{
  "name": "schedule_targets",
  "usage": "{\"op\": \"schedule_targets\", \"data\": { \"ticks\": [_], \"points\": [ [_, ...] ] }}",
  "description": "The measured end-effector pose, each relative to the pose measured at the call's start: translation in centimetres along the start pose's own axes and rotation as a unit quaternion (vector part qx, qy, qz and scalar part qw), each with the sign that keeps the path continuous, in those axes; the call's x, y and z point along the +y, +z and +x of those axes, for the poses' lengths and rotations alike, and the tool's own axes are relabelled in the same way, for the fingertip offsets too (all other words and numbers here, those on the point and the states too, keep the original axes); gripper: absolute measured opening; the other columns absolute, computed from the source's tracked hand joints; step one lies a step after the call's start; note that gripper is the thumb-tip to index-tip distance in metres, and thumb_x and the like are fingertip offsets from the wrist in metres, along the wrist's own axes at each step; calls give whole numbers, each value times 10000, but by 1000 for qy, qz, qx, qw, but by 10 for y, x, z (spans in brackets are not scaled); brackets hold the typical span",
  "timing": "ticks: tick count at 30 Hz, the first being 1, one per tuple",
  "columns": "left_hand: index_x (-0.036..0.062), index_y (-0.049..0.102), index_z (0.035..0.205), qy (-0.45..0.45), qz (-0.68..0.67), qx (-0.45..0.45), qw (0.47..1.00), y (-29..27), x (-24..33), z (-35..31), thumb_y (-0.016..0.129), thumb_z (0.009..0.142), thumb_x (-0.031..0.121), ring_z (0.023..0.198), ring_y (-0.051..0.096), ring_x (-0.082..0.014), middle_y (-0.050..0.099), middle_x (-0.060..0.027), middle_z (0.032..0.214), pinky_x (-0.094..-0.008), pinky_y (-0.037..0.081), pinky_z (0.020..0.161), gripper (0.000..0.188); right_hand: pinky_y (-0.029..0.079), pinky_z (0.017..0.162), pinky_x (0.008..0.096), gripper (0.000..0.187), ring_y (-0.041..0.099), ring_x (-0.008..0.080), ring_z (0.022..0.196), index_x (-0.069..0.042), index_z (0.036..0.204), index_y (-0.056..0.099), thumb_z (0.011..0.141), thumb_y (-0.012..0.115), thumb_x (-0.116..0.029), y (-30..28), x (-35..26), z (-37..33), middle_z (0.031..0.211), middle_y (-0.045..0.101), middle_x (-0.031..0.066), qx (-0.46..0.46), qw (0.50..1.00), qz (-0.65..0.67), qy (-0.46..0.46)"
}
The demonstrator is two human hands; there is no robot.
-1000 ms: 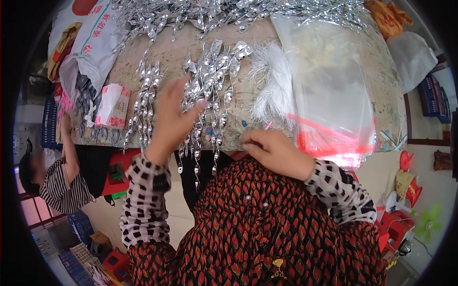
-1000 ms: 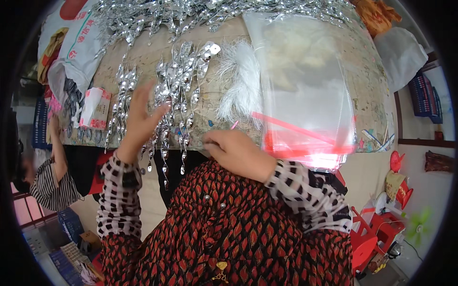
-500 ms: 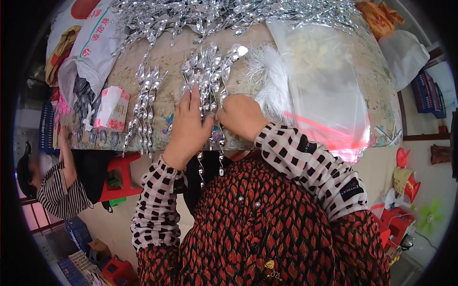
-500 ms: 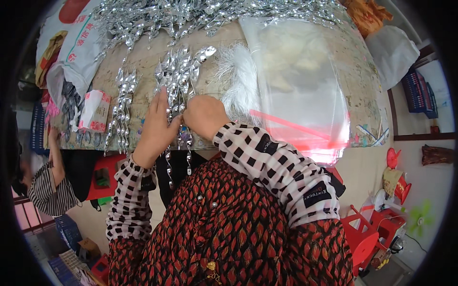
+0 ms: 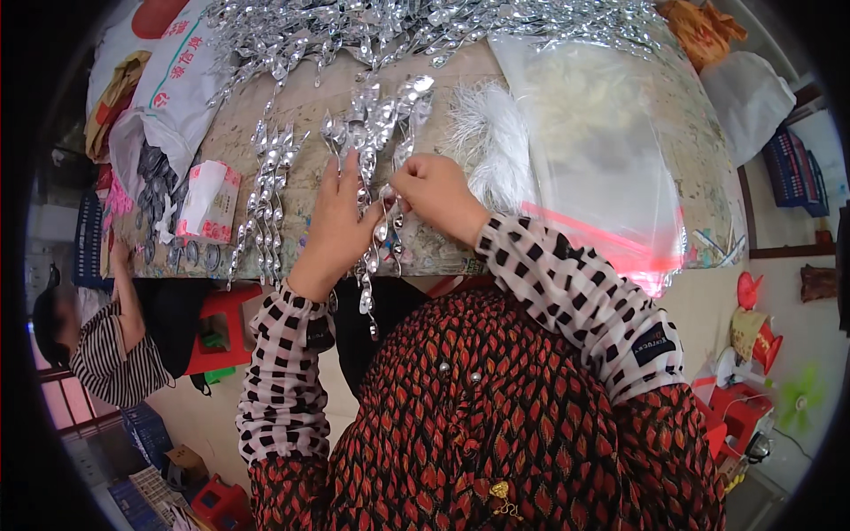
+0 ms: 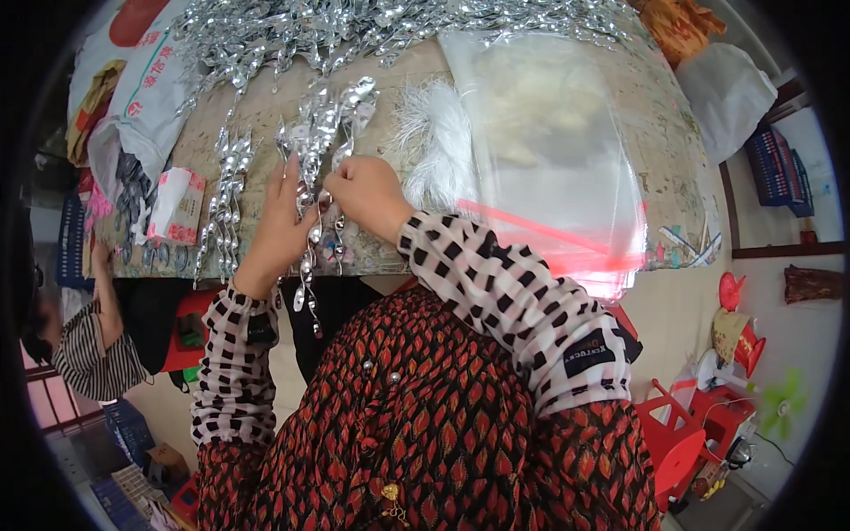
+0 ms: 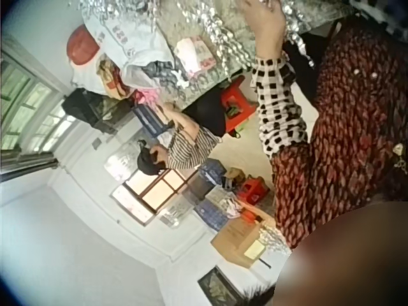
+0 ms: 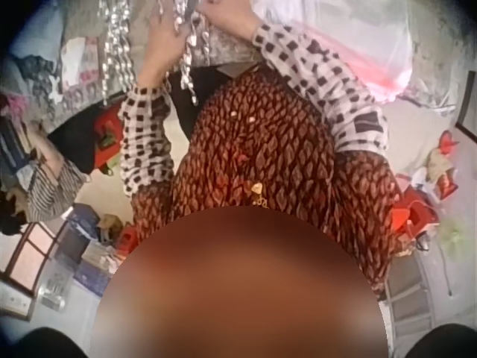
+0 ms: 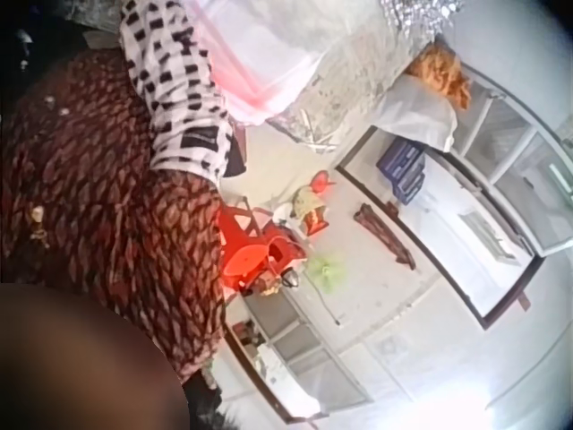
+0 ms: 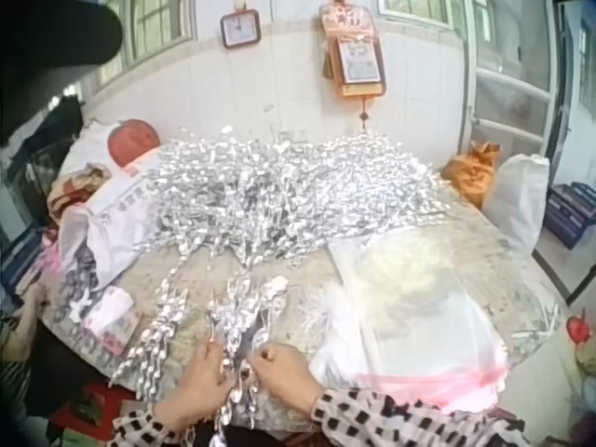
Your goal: Inspecting and packaging silver tinsel decorative strings into plastic bags.
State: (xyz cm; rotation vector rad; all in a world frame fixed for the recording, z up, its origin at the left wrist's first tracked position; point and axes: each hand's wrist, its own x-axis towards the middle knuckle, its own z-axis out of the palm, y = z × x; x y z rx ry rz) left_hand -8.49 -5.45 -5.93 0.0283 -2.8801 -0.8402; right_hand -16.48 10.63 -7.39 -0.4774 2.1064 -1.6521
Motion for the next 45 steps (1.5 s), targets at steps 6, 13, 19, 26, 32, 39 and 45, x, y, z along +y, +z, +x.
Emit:
{"op": "schedule_targets", "data": {
  "ticks": [6, 13, 19, 26, 32, 39, 45],
  "points": [
    [105, 313, 1437, 21, 156, -46, 986, 4, -2, 1, 683, 768, 304, 1298, 317, -469, 256, -288, 1447, -507, 303, 1054, 790, 421, 474, 223, 221, 549, 87, 518, 6, 760, 633, 831, 590, -198, -16, 7, 12, 642, 623, 43, -27, 993, 97, 53],
    [156, 358, 1423, 0, 127, -30, 992, -7, 5, -4, 689, 770, 367, 1316, 285, -473, 215, -258, 1479, -546, 267, 1058, 762, 397, 462, 194, 264, 503, 54, 495, -20, 784, 623, 887, 599, -262, -16, 5, -33, 645, 612, 20, 21, 983, 177, 41],
    [48, 479, 1333, -4, -82, 82, 993, -28, 29, 3, 651, 865, 330, 1130, 542, -304, 518, -225, 1280, -392, 435, 933, 573, 445, 498, 224, 173, 551, 72, 532, -36, 840, 621, 900, 588, -194, 10, -22, -57, 706, 651, 32, 16, 981, 194, -7],
    [-11, 534, 1239, -183, -392, -57, 900, -49, 65, -16, 536, 944, 188, 718, 576, -77, 599, -32, 855, -228, 475, 648, 356, 502, 687, 386, 176, 639, 334, 752, -27, 908, 632, 867, 592, -193, 16, -33, -85, 802, 644, 174, -152, 962, -84, -211],
    [-10, 513, 1274, -317, -458, -105, 824, -55, 48, -57, 508, 925, 172, 623, 535, -84, 577, -9, 806, -212, 453, 589, 393, 475, 699, 401, 125, 584, 317, 792, -47, 880, 642, 810, 623, -149, -83, -18, -64, 855, 592, 124, 0, 923, -311, -227],
    [43, 557, 1001, -328, -499, -168, 784, -26, 61, -62, 579, 908, 193, 487, 457, -56, 464, 36, 664, -207, 358, 407, 177, 417, 720, 399, 88, 520, 318, 839, -59, 808, 615, 722, 601, -71, -76, 4, -67, 861, 528, 122, -39, 838, -462, -286],
    [54, 529, 969, -323, -518, -187, 770, -12, 74, -46, 605, 904, 204, 451, 460, -72, 443, 39, 633, -230, 403, 384, 181, 411, 710, 408, 113, 522, 313, 832, -39, 845, 595, 734, 603, -62, -74, 15, -66, 858, 527, 122, -32, 855, -437, -278]
  ]
}}
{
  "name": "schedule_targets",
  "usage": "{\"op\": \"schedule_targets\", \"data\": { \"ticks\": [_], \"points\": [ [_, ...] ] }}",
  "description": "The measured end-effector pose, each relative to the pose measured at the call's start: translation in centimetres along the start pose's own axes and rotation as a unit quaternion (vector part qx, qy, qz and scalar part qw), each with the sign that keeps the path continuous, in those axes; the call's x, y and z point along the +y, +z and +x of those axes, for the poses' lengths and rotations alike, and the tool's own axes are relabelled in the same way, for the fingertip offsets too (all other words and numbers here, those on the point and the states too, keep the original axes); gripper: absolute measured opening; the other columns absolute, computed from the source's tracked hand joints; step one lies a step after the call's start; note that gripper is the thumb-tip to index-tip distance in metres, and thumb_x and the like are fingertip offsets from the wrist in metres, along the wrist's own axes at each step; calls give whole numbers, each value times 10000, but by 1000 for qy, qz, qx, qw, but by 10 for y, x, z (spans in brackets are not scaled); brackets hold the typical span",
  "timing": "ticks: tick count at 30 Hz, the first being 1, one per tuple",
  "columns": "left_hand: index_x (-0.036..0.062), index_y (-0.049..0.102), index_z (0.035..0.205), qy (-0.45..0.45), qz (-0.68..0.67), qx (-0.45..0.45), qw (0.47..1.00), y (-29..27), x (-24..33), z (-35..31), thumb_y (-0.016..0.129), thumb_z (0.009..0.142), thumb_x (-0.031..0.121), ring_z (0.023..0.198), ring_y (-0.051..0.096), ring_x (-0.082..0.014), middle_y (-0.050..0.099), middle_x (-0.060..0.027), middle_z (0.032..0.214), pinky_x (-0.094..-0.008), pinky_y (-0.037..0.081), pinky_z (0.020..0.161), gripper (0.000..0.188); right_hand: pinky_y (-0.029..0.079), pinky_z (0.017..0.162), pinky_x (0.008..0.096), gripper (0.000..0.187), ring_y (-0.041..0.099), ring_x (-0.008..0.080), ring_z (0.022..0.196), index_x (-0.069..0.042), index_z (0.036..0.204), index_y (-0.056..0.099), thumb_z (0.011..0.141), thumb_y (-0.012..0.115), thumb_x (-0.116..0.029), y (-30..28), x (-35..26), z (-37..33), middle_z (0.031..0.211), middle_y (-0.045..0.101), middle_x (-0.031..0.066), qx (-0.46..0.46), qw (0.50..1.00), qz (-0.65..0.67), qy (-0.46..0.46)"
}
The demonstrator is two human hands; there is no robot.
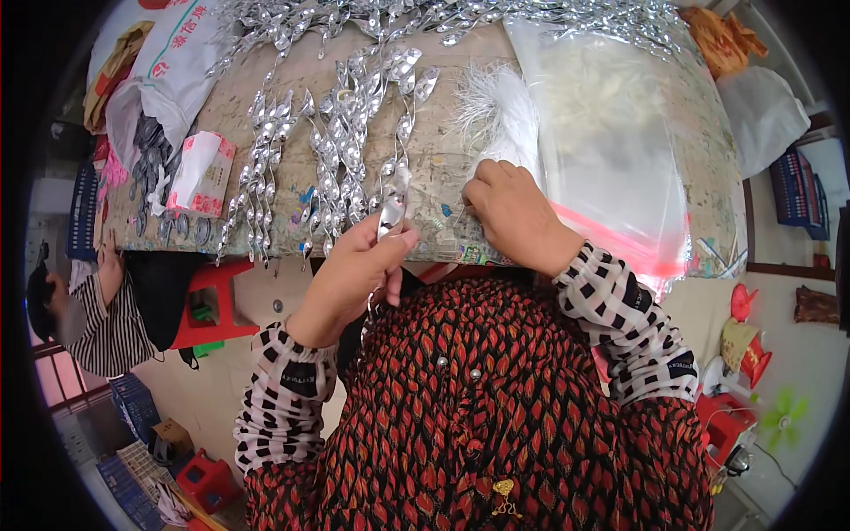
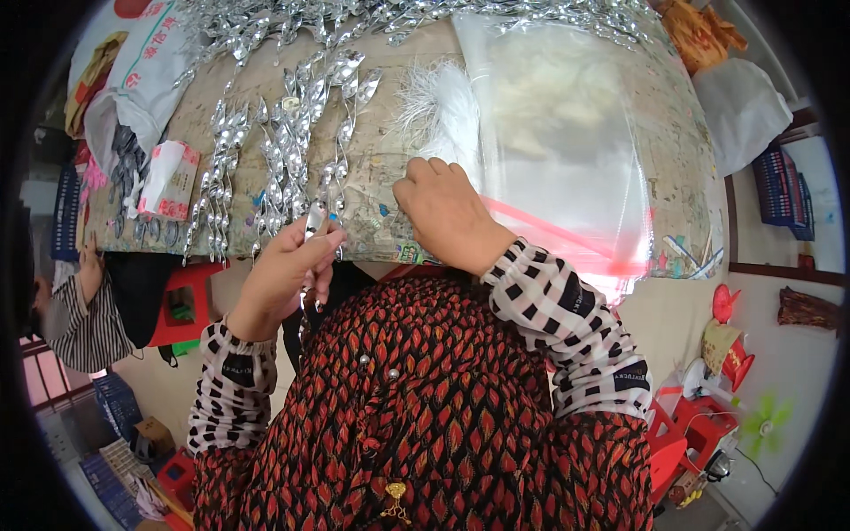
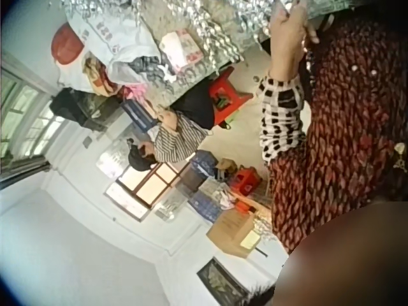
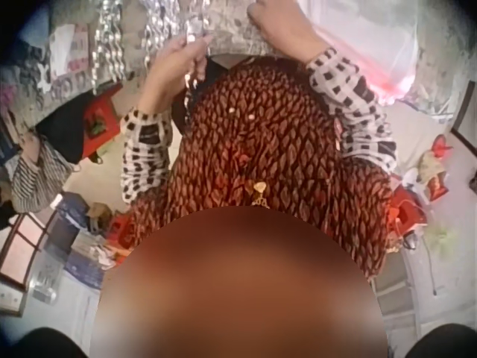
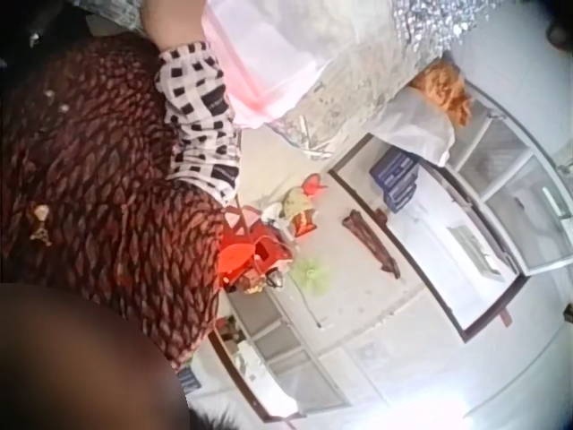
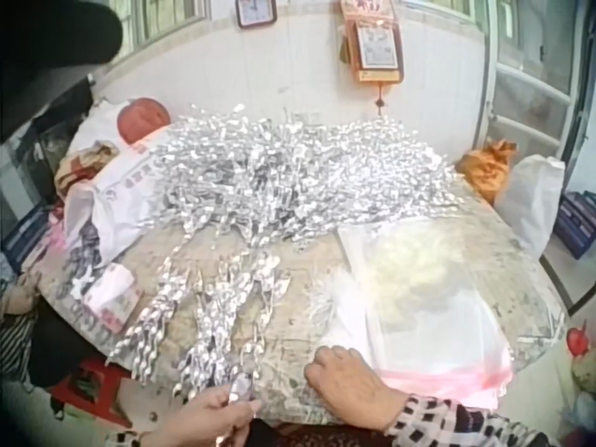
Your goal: Inspecting and packaging silver tinsel decorative strings into plastic bags.
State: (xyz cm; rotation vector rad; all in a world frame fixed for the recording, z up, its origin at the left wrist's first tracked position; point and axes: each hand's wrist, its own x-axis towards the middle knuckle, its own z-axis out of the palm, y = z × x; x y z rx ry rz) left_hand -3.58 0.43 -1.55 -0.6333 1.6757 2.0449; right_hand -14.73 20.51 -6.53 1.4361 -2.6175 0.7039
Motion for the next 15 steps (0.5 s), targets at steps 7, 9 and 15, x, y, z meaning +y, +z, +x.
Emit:
{"op": "schedule_targets", "data": {
  "ticks": [7, 9, 15],
  "points": [
    [20, 569, 1040, 13, -11, -15, 1000, 16, 1, 20, 587, 916, 196, 478, 468, -78, 463, 28, 651, -238, 418, 408, 216, 434, 675, 349, 72, 550, 268, 774, -12, 867, 575, 814, 608, -47, -13, -4, -7, 823, 564, 103, 40, 972, 230, 36],
    [22, 581, 1011, 12, -8, -21, 1000, 20, 4, 25, 582, 917, 197, 476, 460, -70, 479, 25, 665, -229, 404, 409, 199, 434, 608, 273, 79, 536, 164, 664, -14, 865, 570, 874, 598, -87, -18, -12, -9, 796, 593, 53, -7, 918, 361, 162],
    [25, 616, 1012, -37, -27, -35, 998, 30, 6, 34, 608, 912, 222, 479, 440, -64, 460, 42, 628, -230, 362, 398, 222, 378, 534, 173, 96, 470, 47, 580, -23, 919, 577, 920, 572, -118, -25, -22, -11, 809, 615, 18, -33, 628, 697, 345]
  ]
}}
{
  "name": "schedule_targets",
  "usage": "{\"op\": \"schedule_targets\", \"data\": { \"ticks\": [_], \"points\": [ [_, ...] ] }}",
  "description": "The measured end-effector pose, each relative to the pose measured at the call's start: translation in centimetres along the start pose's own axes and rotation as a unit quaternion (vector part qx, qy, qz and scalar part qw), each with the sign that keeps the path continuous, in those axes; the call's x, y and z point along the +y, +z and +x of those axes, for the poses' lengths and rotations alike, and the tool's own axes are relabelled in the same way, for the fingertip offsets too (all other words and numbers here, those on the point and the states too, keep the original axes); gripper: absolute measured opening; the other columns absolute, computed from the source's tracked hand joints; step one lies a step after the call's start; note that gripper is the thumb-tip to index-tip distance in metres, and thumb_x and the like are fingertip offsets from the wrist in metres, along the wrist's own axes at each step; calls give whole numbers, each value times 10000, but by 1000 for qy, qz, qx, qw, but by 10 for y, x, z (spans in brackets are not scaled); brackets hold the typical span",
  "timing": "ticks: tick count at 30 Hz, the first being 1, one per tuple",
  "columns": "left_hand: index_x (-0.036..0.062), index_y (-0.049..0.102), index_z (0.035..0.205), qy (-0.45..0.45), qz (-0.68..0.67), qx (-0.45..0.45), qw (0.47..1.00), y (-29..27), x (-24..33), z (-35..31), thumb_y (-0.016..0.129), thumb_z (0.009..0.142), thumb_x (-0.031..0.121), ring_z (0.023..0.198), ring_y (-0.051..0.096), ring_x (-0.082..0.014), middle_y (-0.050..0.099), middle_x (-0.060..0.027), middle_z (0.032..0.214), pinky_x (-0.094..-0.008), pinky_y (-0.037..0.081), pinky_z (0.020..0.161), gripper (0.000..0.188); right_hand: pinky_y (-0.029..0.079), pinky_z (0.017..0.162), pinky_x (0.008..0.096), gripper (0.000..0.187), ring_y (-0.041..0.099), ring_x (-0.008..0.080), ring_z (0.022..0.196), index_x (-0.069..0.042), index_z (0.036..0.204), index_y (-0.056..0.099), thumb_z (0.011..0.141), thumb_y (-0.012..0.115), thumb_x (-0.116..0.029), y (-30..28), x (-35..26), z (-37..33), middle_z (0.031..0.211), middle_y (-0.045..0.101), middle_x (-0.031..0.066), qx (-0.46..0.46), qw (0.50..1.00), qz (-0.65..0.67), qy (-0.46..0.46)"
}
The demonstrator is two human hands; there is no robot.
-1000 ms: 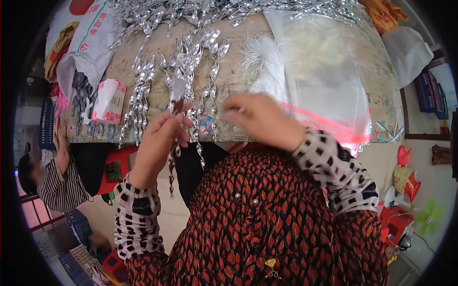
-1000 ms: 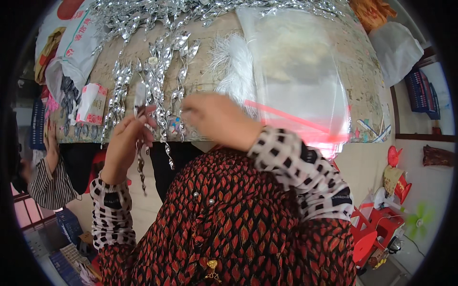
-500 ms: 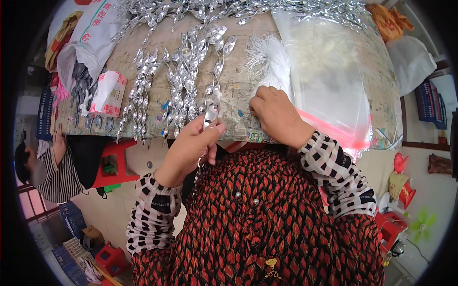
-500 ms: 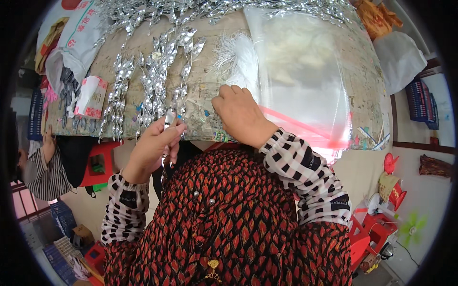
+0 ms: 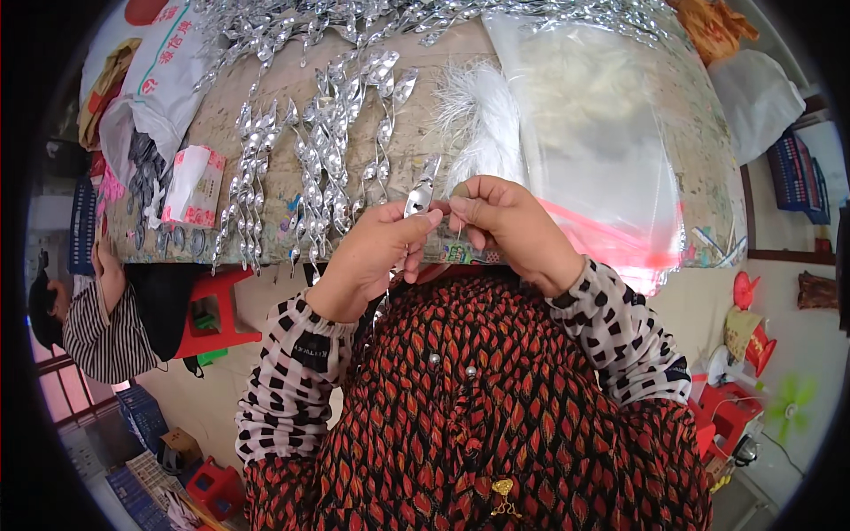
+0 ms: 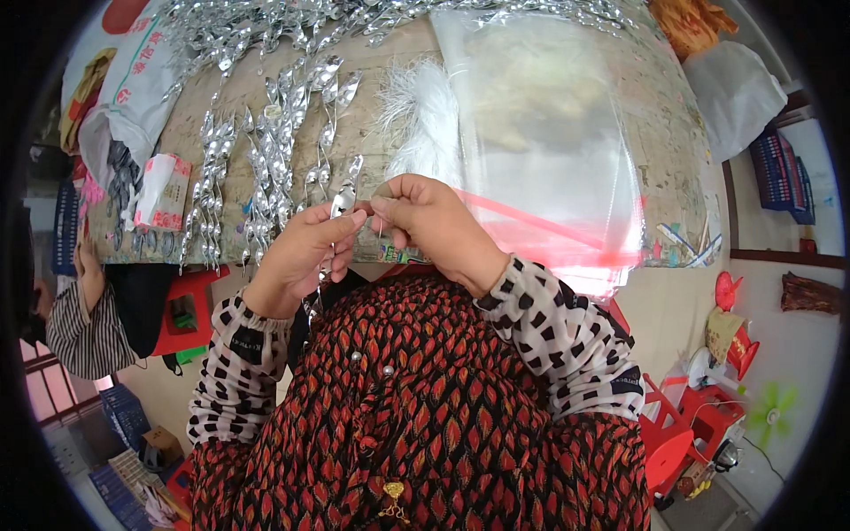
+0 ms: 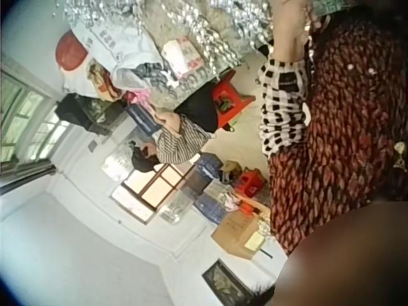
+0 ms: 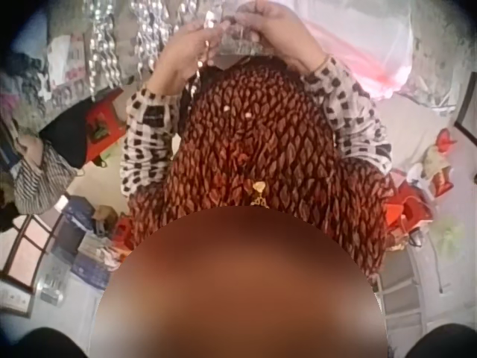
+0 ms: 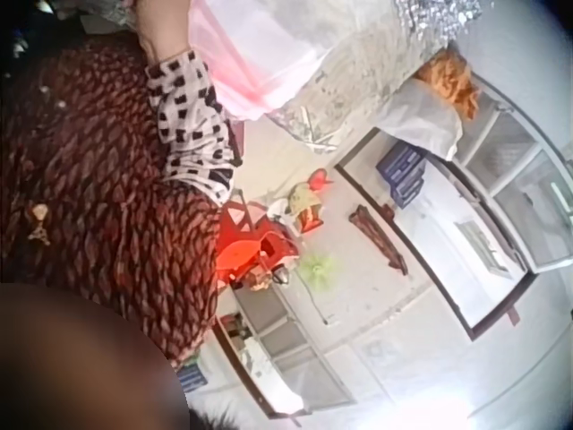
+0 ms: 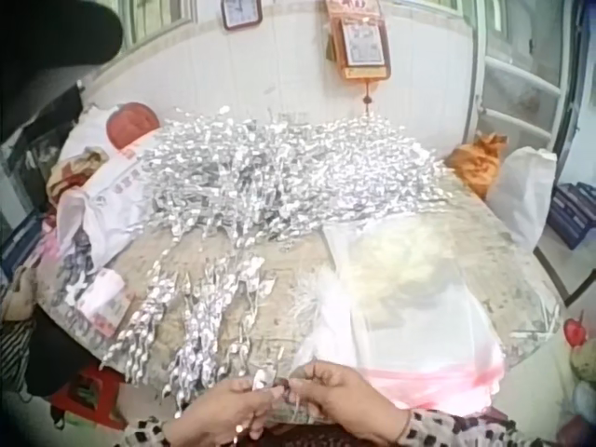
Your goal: Inspecting and packaging silver tinsel decorative strings into plastic bags.
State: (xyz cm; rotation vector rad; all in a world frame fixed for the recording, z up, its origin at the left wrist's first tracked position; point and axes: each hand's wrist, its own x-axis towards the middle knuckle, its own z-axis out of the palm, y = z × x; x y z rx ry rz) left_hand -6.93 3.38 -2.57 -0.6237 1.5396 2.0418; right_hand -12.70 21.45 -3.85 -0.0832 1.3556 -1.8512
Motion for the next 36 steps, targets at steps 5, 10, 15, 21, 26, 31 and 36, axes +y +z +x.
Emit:
{"op": "schedule_targets", "data": {
  "ticks": [5, 10, 15, 21, 26, 31, 36],
  "points": [
    [55, 618, 1031, -25, -22, -3, 999, 3, 4, -3, 615, 912, 223, 446, 425, -63, 435, 55, 580, -227, 346, 382, 206, 366, 523, 164, 108, 463, 44, 559, -21, 946, 566, 922, 574, -125, -3, 7, 3, 786, 620, 19, 23, 998, 47, -21],
    [34, 625, 1044, -33, -33, -40, 998, 5, 2, -5, 606, 917, 205, 437, 424, -60, 428, 56, 561, -222, 338, 375, 214, 364, 500, 167, 111, 464, 37, 544, -25, 964, 557, 926, 576, -128, 1, 11, 2, 764, 618, 16, 76, 993, -1, -86],
    [-4, 655, 984, -34, -58, -44, 997, 4, -1, -5, 673, 870, 196, 435, 437, -56, 485, 45, 589, -204, 352, 375, 232, 369, 481, 175, 105, 459, 31, 523, -26, 965, 550, 932, 570, -124, 7, 20, 6, 767, 614, 14, 112, 985, -27, -129],
    [2, 655, 941, -39, -27, -26, 999, 6, 1, -9, 681, 858, 177, 425, 452, -52, 543, 22, 595, -201, 359, 374, 196, 360, 468, 173, 104, 448, 28, 511, -26, 957, 548, 933, 569, -126, 9, 21, 6, 756, 607, 6, 118, 982, -34, -141],
    [17, 637, 877, -18, -19, -3, 1000, 6, 0, -15, 678, 842, 153, 421, 442, -55, 524, 25, 572, -207, 360, 370, 147, 416, 556, 216, 120, 507, 71, 623, -25, 1001, 554, 923, 569, -115, 9, 22, 0, 828, 620, 37, 159, 950, -181, -196],
    [43, 624, 872, 0, 16, 6, 1000, 2, 7, -27, 684, 833, 139, 427, 437, -50, 513, 36, 590, -213, 361, 373, 119, 424, 920, 388, 216, 577, 224, 951, -40, 1091, 566, 891, 585, -122, 6, 13, -1, 930, 634, 76, 107, 759, -443, -464],
    [65, 606, 842, 0, 3, 36, 999, -9, 7, -38, 690, 824, 124, 429, 435, -51, 498, 45, 589, -220, 360, 376, 104, 233, 1077, 538, 155, 557, 243, 1026, -102, 1021, 614, 868, 602, -122, 6, 17, -4, 938, 631, 46, -42, 790, -486, -371]
  ]
}}
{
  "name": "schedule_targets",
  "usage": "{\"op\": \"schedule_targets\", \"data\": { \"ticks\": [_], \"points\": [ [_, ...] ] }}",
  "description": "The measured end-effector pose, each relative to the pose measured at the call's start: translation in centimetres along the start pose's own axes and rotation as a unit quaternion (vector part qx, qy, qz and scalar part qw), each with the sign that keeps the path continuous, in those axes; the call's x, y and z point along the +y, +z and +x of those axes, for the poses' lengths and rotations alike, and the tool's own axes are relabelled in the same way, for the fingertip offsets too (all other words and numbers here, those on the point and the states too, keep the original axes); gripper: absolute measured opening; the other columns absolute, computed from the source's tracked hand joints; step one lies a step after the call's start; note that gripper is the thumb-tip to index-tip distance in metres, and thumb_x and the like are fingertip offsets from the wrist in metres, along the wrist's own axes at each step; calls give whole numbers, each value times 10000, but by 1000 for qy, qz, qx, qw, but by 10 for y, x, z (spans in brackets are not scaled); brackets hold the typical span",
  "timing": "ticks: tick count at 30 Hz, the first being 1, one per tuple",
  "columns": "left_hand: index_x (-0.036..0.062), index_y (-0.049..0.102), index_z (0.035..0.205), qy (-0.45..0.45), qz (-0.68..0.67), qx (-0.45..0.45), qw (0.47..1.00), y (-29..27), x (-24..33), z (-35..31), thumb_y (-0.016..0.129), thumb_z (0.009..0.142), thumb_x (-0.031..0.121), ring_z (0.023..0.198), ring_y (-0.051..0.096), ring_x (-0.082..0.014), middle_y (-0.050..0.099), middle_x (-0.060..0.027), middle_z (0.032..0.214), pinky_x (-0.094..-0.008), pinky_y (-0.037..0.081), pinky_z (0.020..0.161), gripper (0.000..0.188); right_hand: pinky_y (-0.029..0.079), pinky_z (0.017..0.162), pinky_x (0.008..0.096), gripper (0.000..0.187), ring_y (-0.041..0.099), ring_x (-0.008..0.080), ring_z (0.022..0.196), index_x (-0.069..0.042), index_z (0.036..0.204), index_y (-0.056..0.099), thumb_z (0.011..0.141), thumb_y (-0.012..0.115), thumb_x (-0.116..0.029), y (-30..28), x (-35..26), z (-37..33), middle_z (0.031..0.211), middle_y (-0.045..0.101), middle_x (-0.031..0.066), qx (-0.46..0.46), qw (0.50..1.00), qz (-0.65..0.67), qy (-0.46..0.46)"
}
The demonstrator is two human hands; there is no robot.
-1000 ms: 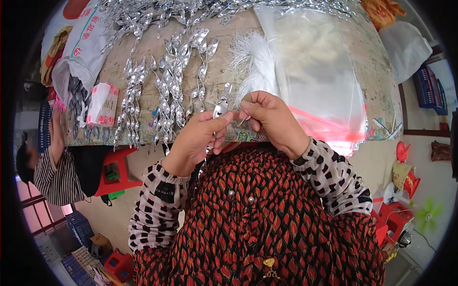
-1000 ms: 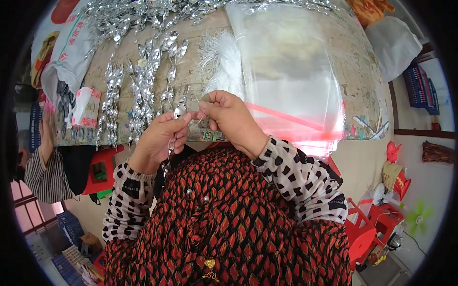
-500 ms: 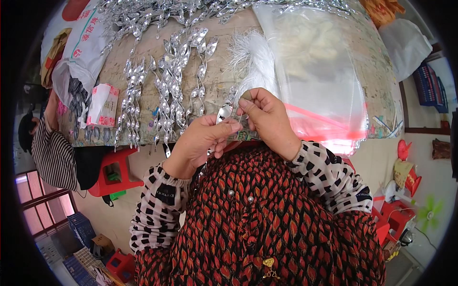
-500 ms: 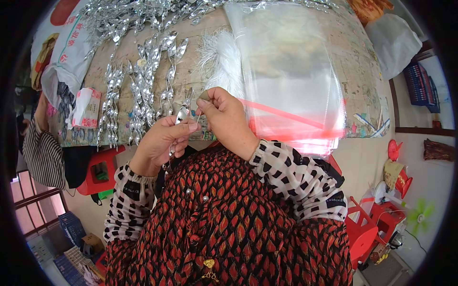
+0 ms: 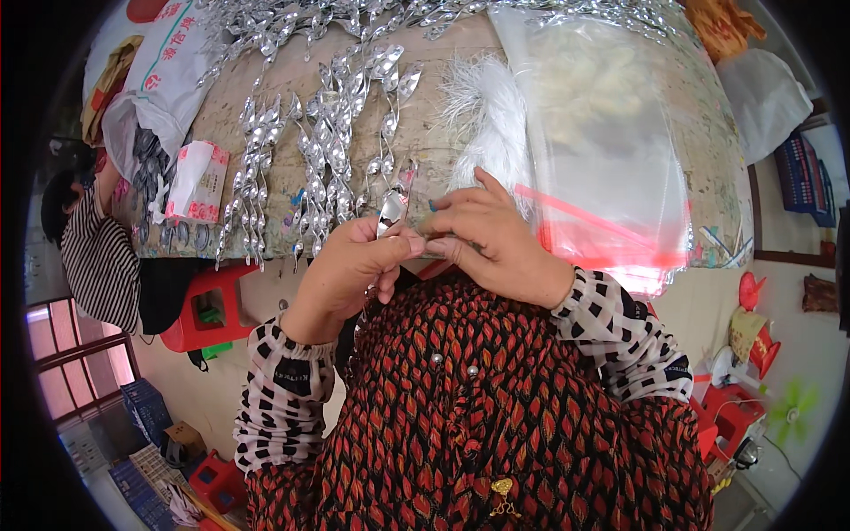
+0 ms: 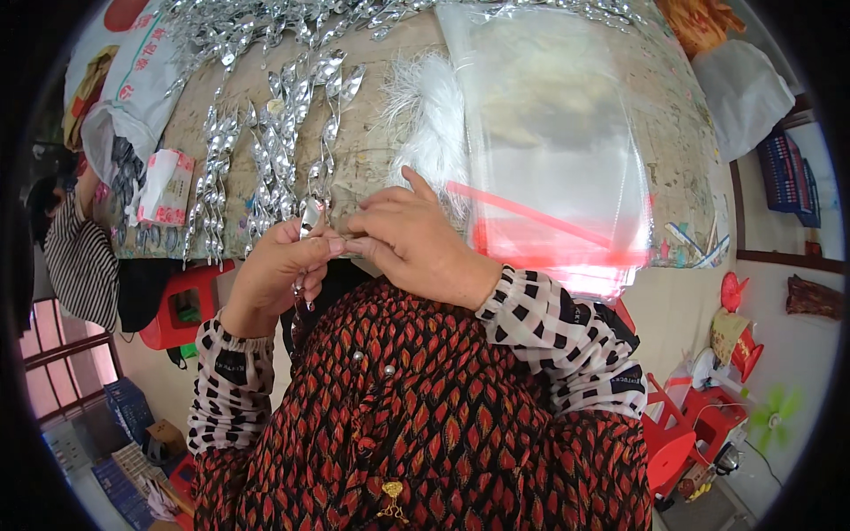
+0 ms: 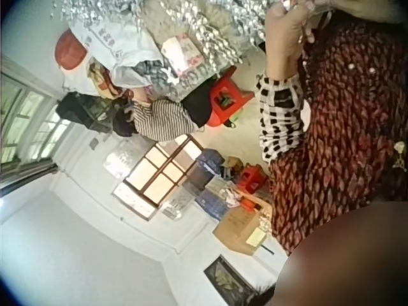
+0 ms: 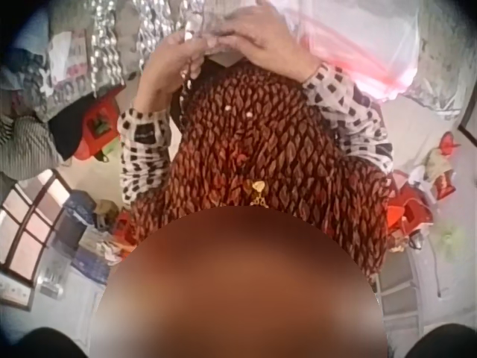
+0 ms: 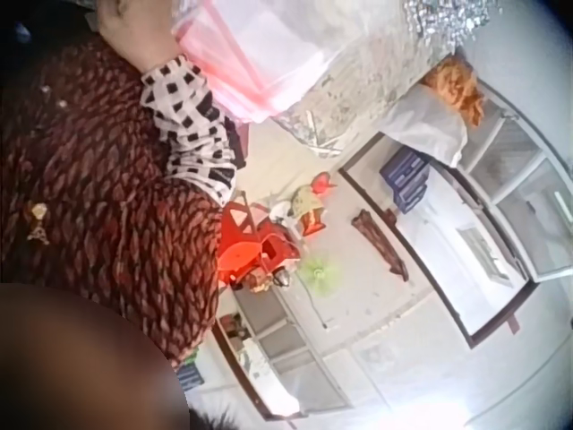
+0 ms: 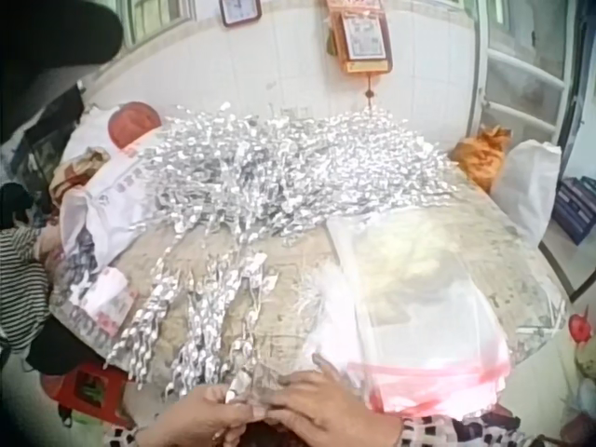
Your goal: Inspecting and packaging silver tinsel decorative strings into plastic bags.
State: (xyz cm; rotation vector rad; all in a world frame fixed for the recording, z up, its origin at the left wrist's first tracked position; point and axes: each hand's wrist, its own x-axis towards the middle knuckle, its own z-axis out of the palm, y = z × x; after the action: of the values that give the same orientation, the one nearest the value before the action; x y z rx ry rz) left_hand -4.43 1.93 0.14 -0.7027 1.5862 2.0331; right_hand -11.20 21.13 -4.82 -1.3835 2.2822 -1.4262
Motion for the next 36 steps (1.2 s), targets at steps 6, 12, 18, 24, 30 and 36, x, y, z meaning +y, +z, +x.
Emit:
{"op": "schedule_targets", "data": {
  "ticks": [6, 12, 18, 24, 30, 36],
  "points": [
    [66, 603, 828, -13, 15, 19, 1000, -8, -9, 1, 689, 826, 132, 424, 431, -53, 492, 43, 571, -226, 355, 376, 108, 264, 1052, 528, 96, 555, 260, 911, -103, 945, 609, 851, 626, -114, -2, 6, -3, 858, 589, 46, -30, 1000, 1, -7],
    [33, 626, 887, 8, 34, 27, 999, -6, -20, 6, 674, 835, 149, 442, 434, -47, 558, 16, 670, -217, 358, 390, 136, 455, 827, 313, 77, 554, 126, 789, -46, 955, 586, 891, 596, -87, -9, 0, 1, 928, 594, 26, 49, 947, 272, 166],
    [44, 616, 959, 171, 228, 28, 958, 2, -47, 7, 596, 910, 235, 639, 500, -48, 558, 21, 736, -211, 408, 583, 198, 436, 720, 219, 136, 518, 56, 791, 10, 961, 583, 924, 582, -121, -5, -7, 10, 904, 606, 11, 31, 923, 307, 231],
    [0, 547, 1170, 68, -5, -56, 996, -3, -29, 4, 464, 990, 267, 674, 537, -102, 555, -26, 784, -232, 451, 612, 333, 426, 734, 220, 128, 509, 56, 814, 8, 943, 586, 926, 580, -119, -2, -11, 8, 880, 592, 0, 49, 902, 360, 236],
    [1, 502, 1287, 106, -130, -69, 983, -10, -28, 5, 527, 958, 197, 629, 527, -116, 570, -34, 834, -241, 436, 547, 384, 398, 718, 218, 77, 488, 75, 795, -9, 915, 582, 907, 595, -85, -4, -13, 5, 858, 527, 13, 79, 961, 208, 162],
    [7, 516, 1272, 116, -166, -57, 978, -7, -29, 2, 563, 938, 176, 599, 511, -112, 561, -25, 805, -231, 392, 506, 378, 392, 702, 223, 75, 483, 76, 784, -8, 899, 578, 897, 603, -79, -5, -18, 1, 847, 528, 12, 98, 951, 231, 181]
  ]
}}
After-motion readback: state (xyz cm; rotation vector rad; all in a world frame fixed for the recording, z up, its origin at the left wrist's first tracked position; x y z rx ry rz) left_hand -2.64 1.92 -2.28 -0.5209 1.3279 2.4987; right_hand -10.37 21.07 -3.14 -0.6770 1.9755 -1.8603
